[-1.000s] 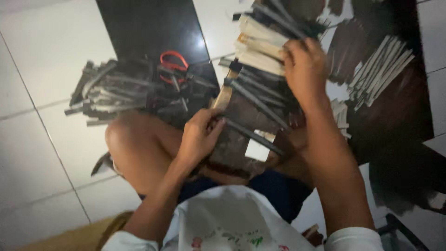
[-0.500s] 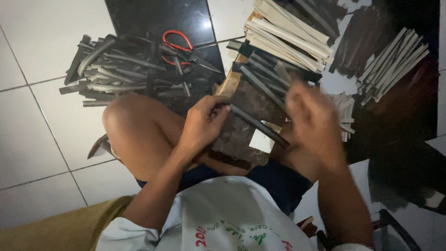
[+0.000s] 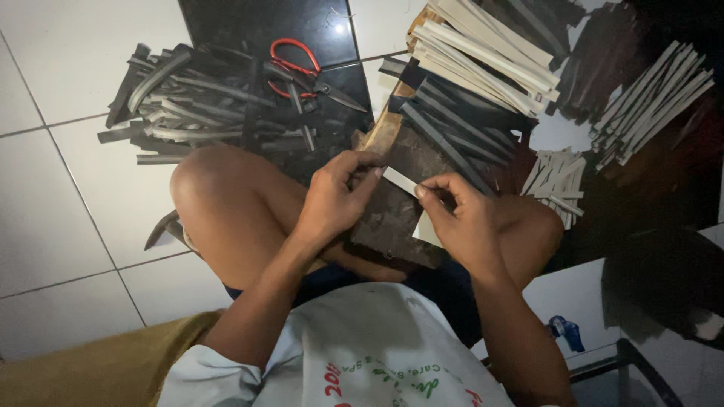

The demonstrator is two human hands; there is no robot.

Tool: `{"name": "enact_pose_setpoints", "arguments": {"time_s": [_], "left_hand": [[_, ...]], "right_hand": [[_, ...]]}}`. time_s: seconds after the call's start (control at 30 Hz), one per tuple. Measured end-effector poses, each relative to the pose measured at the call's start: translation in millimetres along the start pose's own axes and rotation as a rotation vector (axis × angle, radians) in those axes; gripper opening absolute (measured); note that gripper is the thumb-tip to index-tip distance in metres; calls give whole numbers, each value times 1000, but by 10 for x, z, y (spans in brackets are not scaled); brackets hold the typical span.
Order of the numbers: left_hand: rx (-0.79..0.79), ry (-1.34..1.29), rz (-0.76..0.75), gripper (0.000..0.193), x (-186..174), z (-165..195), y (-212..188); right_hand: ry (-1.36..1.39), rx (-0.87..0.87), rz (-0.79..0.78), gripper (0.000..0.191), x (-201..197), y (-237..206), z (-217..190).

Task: The person sits cross-legged on the floor and repeatedly sharpens thin wooden sticks using a small handheld blade. They hold each stick against a white block and scrape the blade along its length, then place the finished stick into a pile on the floor.

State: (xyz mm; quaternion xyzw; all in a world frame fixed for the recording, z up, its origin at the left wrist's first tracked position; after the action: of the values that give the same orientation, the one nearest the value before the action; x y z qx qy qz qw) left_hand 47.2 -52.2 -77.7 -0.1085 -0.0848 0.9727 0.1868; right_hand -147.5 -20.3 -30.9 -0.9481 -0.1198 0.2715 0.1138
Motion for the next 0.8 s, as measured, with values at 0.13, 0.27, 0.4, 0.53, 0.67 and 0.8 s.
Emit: {"name": "enact_pose_setpoints", "arguments": {"time_s": [0.13, 0.27, 0.4, 0.53, 0.67, 0.8], "left_hand": [[76, -35, 9, 19, -6, 84, -10], [-23, 22, 28, 22, 13, 110, -38], [243, 228, 14, 26, 40, 435, -55], [357, 518, -26, 27, 140, 633, -63], [402, 601, -119, 22, 118, 725, 2], [498, 548, -323, 21, 116, 851, 158]], "right_hand": [[27, 104, -8, 17, 3, -8, 56], [39, 95, 56, 21, -219, -39, 49], [-186, 175, 232, 25, -625, -57, 132], [-531, -14, 240, 32, -600, -27, -8], [-610, -34, 271, 29, -548, -60, -32], [-446, 279, 336, 34, -806, -273, 210]]}}
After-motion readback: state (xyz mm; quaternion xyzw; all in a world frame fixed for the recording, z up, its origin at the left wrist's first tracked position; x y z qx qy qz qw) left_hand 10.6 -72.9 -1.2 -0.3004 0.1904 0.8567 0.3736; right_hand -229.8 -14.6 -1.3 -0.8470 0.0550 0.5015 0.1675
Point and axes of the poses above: each hand's wrist, its own y-axis towards the middle knuckle, its own x-axis out of the palm, z = x × y, the point moved 8 cm from there along y, towards the middle knuckle, and after that the axes turned 12 degrees about -z, right-handed, at the moved point
